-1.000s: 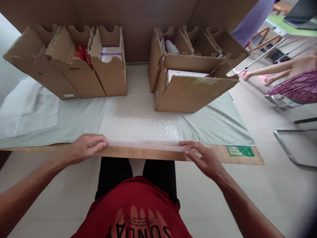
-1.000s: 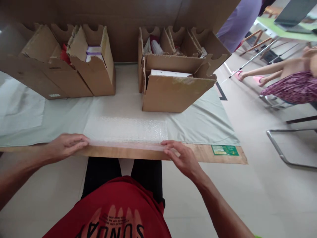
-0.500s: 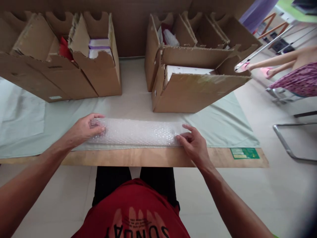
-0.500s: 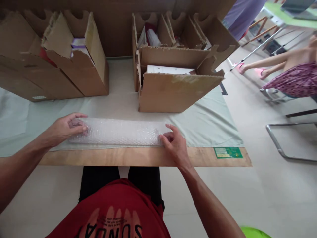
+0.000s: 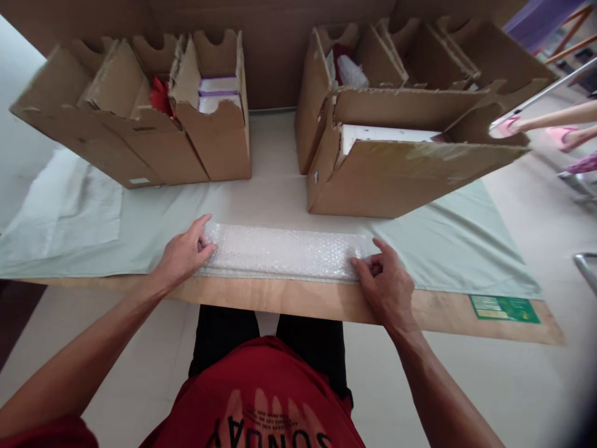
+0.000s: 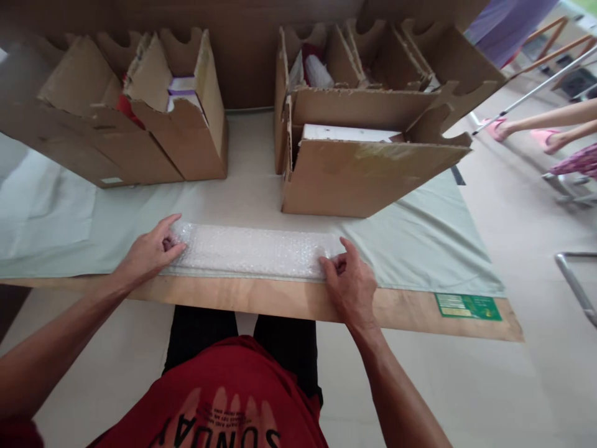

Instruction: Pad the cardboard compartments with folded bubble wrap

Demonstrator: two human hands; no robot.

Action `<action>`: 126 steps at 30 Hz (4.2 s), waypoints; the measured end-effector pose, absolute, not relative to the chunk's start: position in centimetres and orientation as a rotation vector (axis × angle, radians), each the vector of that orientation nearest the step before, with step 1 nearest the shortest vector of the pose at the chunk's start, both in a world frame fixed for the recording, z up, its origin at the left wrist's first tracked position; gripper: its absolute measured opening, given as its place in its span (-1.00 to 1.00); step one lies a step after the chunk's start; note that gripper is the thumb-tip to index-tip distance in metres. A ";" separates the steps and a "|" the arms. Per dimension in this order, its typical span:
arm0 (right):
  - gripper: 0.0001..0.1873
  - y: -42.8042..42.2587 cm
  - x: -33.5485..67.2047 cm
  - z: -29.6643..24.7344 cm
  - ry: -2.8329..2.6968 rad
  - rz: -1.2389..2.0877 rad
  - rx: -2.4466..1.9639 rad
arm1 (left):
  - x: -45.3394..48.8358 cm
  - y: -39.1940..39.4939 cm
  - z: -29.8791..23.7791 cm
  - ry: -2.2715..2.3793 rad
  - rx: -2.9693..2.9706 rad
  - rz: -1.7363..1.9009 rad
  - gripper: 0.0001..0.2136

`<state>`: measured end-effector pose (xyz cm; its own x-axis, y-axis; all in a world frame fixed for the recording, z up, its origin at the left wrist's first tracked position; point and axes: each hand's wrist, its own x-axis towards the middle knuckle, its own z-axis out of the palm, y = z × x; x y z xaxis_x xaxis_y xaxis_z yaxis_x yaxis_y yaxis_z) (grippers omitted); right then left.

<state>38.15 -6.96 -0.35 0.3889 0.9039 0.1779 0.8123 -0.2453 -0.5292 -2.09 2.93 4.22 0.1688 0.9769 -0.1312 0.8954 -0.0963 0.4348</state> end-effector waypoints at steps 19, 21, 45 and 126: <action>-0.34 -6.5 38.7 0.7 -1.602 0.247 -2.165 | 9.5 -1.5 1.3 0.981 2.770 0.103 -0.47; -0.38 -5.9 39.2 1.1 -1.644 0.264 -2.190 | 9.4 -1.5 0.6 0.964 2.748 0.092 -0.44; -0.54 -13.7 38.5 3.9 -1.249 1.292 -1.778 | 3.0 -1.3 2.5 1.093 2.996 0.423 -0.78; -0.63 -7.7 28.4 3.5 -2.201 0.043 -1.484 | 9.2 -1.8 3.0 1.820 2.229 0.243 -0.54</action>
<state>28.40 -7.66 3.55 -0.2954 0.8805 0.3707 0.8655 0.4110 -0.2864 9.21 -1.85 2.98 0.2042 0.9785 -0.0304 0.9362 -0.1861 0.2980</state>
